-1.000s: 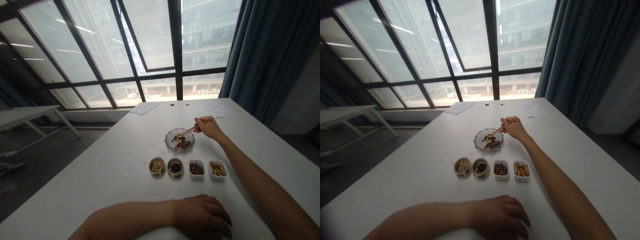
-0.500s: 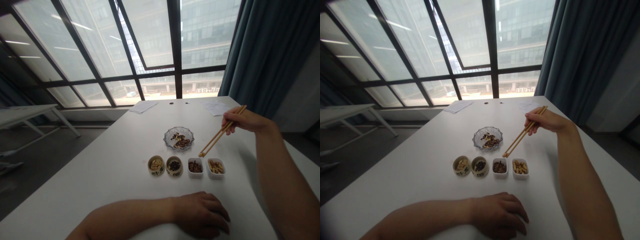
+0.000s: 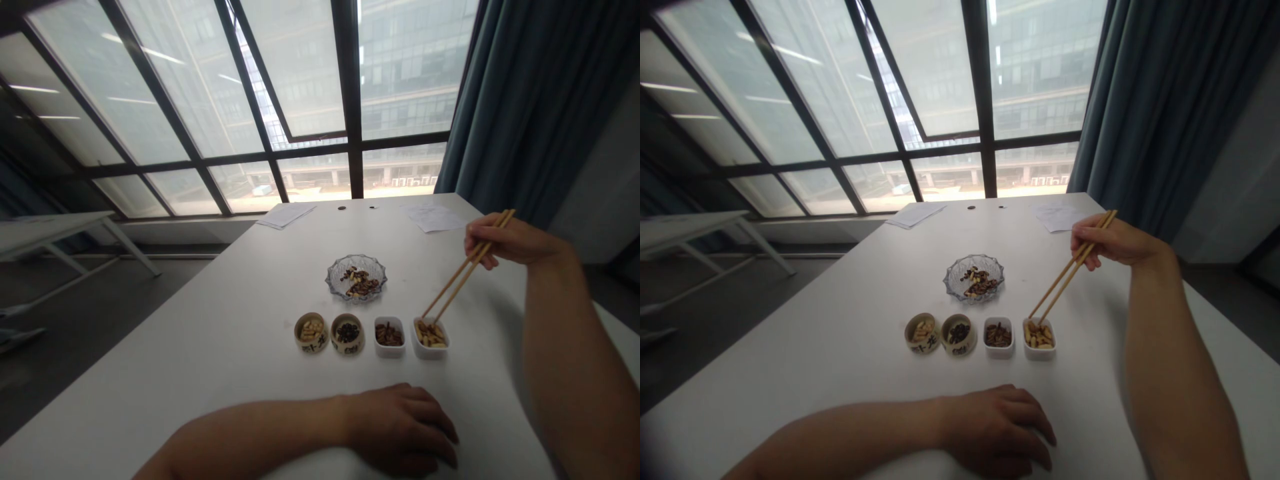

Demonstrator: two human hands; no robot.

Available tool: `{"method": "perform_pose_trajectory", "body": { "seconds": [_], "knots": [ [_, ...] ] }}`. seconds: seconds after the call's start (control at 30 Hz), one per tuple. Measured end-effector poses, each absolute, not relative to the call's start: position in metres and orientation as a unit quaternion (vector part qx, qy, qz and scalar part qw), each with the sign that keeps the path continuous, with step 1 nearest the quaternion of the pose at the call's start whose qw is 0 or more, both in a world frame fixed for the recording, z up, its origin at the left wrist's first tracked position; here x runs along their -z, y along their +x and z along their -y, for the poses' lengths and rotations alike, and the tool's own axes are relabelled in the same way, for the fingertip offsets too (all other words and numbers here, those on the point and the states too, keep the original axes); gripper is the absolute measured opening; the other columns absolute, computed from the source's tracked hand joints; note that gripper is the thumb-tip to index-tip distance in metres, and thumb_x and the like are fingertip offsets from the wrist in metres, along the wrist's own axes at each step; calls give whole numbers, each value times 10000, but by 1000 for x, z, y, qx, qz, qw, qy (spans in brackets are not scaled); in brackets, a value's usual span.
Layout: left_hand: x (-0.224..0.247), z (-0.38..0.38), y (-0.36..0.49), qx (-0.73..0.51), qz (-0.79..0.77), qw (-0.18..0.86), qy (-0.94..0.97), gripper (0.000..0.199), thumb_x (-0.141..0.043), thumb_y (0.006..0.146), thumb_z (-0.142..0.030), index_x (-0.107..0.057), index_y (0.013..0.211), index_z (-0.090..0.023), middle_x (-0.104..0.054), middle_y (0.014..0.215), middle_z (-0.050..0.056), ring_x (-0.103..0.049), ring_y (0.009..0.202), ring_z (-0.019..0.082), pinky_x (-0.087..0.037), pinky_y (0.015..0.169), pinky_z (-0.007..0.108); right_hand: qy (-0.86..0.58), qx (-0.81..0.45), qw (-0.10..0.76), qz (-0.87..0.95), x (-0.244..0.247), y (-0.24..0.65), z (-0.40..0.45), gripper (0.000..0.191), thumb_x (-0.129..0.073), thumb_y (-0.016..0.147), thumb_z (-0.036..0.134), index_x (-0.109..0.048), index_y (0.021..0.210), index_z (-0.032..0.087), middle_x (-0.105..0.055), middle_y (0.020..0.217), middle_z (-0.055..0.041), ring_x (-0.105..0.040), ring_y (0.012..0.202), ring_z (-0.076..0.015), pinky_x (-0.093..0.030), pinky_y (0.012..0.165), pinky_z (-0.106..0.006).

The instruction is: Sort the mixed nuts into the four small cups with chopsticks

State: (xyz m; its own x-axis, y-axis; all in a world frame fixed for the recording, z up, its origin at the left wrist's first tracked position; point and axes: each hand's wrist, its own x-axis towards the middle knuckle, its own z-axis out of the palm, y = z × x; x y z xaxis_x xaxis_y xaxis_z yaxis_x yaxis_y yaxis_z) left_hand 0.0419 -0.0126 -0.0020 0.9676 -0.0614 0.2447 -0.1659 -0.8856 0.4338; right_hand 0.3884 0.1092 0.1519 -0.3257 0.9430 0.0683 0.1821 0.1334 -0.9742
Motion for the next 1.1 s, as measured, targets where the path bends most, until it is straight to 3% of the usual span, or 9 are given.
{"method": "perform_pose_trajectory", "body": {
  "seconds": [0.33,0.73,0.9,1.1],
  "knots": [
    [0,13,43,-101,51,243,963,359,-490,978,-382,-705,1171,-168,-683,1328,73,-612,1263,203,-402,1210,316,-390,-427,538,614,-152,348,-129,477,-872,735,631,-772,757,165,-725,628,-89,-685,502,-171,-547,436,-222],
    [2,12,42,-91,46,246,964,337,-517,968,-375,-690,1190,-189,-673,1354,74,-607,1293,207,-398,1214,320,-403,-440,527,605,-114,260,-158,557,-843,726,691,-749,760,143,-777,721,-145,-788,643,-262,-658,560,-292],
    [3,12,42,-86,50,239,966,363,-497,972,-388,-688,1206,-187,-667,1368,73,-602,1298,210,-395,1214,322,-398,-408,508,645,-96,237,-163,574,-836,704,712,-735,694,147,-739,637,-103,-746,569,-223,-598,482,-266],
    [2,12,42,-90,51,231,968,386,-467,980,-392,-699,1205,-180,-668,1365,67,-599,1291,204,-390,1217,309,-391,-380,474,691,-90,230,-159,493,-785,810,638,-747,747,151,-734,630,-81,-724,583,-197,-593,542,-272]
  ]
}}
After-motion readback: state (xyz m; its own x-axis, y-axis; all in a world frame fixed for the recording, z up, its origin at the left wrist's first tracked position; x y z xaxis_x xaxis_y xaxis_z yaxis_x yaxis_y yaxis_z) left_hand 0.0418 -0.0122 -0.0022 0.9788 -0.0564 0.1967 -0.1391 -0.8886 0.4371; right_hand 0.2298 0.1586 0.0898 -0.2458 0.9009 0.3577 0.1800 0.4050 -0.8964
